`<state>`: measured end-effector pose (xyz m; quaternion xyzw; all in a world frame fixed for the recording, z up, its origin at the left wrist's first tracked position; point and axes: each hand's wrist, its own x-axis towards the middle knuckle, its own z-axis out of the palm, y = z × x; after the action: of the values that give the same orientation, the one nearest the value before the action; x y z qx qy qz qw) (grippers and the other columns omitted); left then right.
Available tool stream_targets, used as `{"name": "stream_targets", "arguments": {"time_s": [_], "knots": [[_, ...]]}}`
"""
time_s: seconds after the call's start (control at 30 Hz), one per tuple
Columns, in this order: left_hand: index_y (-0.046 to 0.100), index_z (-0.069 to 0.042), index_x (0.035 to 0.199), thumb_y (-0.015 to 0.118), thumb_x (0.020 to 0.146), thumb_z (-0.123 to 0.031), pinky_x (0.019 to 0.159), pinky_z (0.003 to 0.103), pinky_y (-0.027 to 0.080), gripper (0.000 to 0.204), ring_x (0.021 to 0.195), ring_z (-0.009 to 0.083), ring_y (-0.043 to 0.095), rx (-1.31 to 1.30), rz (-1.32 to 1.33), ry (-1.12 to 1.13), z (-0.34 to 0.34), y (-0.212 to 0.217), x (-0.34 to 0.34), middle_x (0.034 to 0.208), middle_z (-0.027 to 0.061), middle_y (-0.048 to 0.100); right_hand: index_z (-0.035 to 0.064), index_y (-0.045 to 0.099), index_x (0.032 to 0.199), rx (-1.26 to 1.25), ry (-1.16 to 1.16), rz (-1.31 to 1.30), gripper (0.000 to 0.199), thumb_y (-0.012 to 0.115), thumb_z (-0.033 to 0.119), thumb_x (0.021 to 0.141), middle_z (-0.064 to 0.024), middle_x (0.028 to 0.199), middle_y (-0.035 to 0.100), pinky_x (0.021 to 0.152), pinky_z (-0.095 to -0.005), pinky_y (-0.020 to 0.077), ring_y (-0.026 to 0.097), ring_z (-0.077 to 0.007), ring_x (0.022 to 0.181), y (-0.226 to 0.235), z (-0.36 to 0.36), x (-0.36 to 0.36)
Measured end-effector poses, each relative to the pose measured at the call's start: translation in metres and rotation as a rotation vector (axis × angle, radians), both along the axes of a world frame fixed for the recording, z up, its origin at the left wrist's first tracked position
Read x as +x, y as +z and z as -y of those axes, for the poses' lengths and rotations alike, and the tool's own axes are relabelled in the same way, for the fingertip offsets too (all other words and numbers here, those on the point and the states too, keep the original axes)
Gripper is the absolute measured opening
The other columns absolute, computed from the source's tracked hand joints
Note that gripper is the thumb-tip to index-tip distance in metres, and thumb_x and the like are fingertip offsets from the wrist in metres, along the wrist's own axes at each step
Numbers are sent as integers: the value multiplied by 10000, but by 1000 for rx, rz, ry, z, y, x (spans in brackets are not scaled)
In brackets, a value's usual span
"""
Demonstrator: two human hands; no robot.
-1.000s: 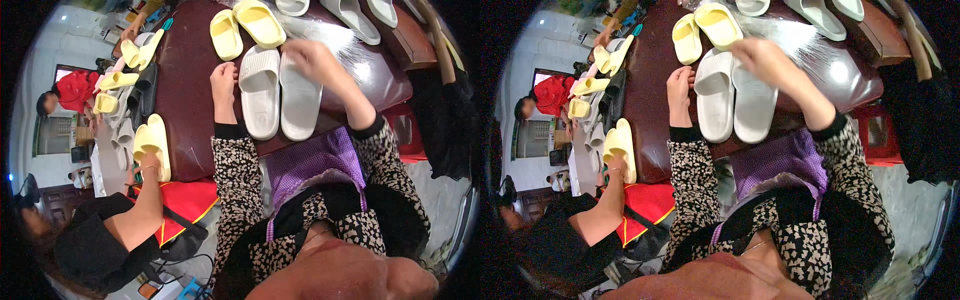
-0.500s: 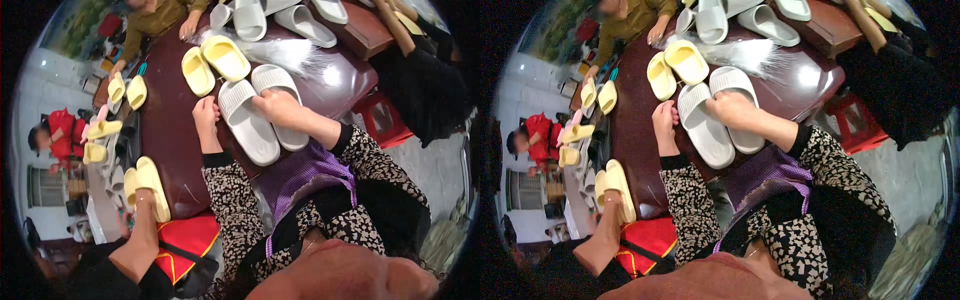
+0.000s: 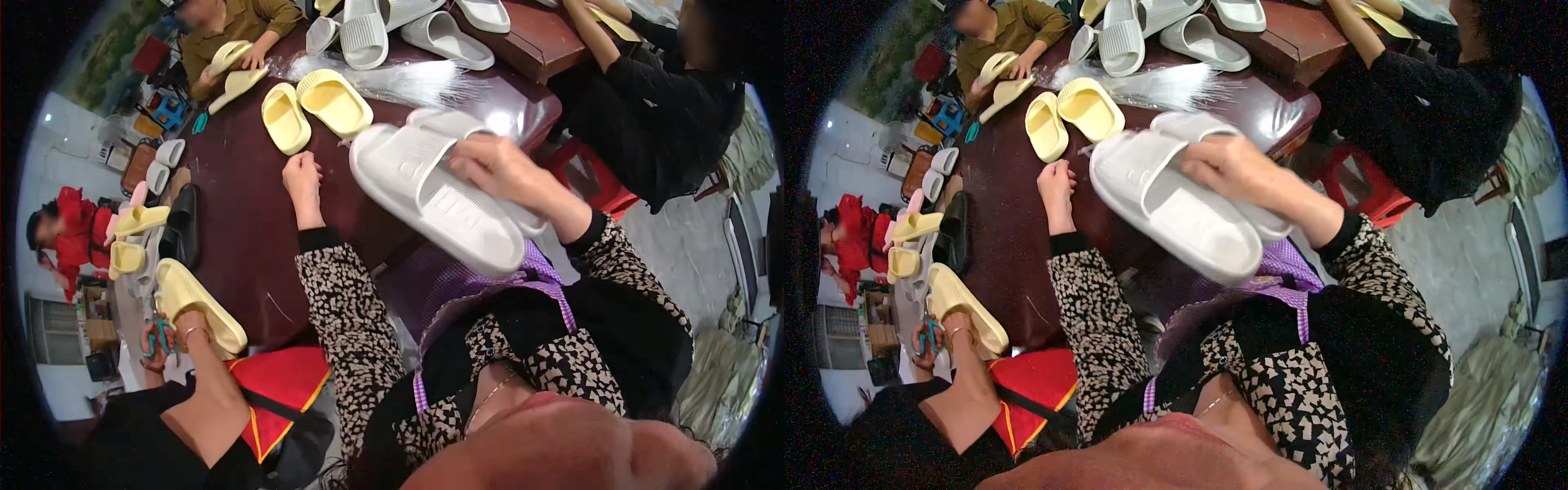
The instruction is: Hand-sewing and assembling foam slippers at a workbench.
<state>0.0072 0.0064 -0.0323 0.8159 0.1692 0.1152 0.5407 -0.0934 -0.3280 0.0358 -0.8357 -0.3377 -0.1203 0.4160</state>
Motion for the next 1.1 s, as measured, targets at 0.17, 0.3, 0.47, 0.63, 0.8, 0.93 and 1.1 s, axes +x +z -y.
{"name": "stream_targets", "arguments": {"time_s": [0.17, 0.3, 0.47, 0.63, 0.8, 0.93, 1.1], "knots": [[641, 16, 869, 554, 850, -197, 402, 248, 383, 231, 459, 99, 500, 33, -54, 14, -11, -27, -2, 613, 44, 572, -10, 596, 938, -130, -294, -129, 127, 574, 41, 824, -128, 767, 595, 665, -314, 483, 596, -211, 712, 16, 48, 13], [644, 14, 878, 554, 849, -199, 407, 249, 392, 233, 467, 100, 511, 46, -69, 9, 1, -28, -12, 620, 46, 581, 24, 602, 1063, -306, -452, 161, 238, 534, 29, 835, -152, 918, 641, 748, -310, 483, 631, -221, 835, 3, 129, 77], [647, 10, 879, 552, 850, -199, 416, 246, 402, 232, 476, 95, 522, 63, -32, 78, -11, -46, -44, 621, 49, 585, 25, 600, 1090, -314, -538, 144, 268, 545, 77, 833, -158, 956, 646, 784, -340, 478, 618, -255, 912, -9, 182, 144], [649, 2, 877, 553, 855, -200, 421, 243, 406, 224, 479, 89, 522, -24, 77, -70, 34, -24, -38, 618, 39, 584, 35, 631, 1049, -423, -831, 386, 338, 540, 278, 834, -168, 961, 648, 745, -351, 495, 625, -235, 846, 59, 309, 177], [649, -2, 862, 552, 863, -194, 433, 236, 407, 215, 487, 82, 521, -48, 80, -1, 20, -13, -76, 617, 27, 583, 50, 641, 1073, -219, -666, 411, 462, 488, 438, 873, -146, 967, 651, 625, -316, 526, 621, -184, 845, 81, 276, 203], [650, -24, 856, 553, 872, -188, 417, 198, 371, 192, 493, 52, 493, -103, 137, -84, 47, -10, -70, 637, 7, 577, 71, 576, 1150, -504, -811, 464, 288, 512, 130, 875, -165, 1025, 635, 815, -302, 458, 609, -225, 962, 71, 415, 250], [653, -21, 859, 552, 876, -190, 421, 196, 368, 198, 496, 49, 488, -16, 129, -46, 36, -8, -84, 640, 4, 575, 77, 572, 1170, -126, -741, 304, 304, 529, 139, 876, -132, 1114, 610, 840, -277, 448, 588, -224, 1005, 54, 397, 234]]}}
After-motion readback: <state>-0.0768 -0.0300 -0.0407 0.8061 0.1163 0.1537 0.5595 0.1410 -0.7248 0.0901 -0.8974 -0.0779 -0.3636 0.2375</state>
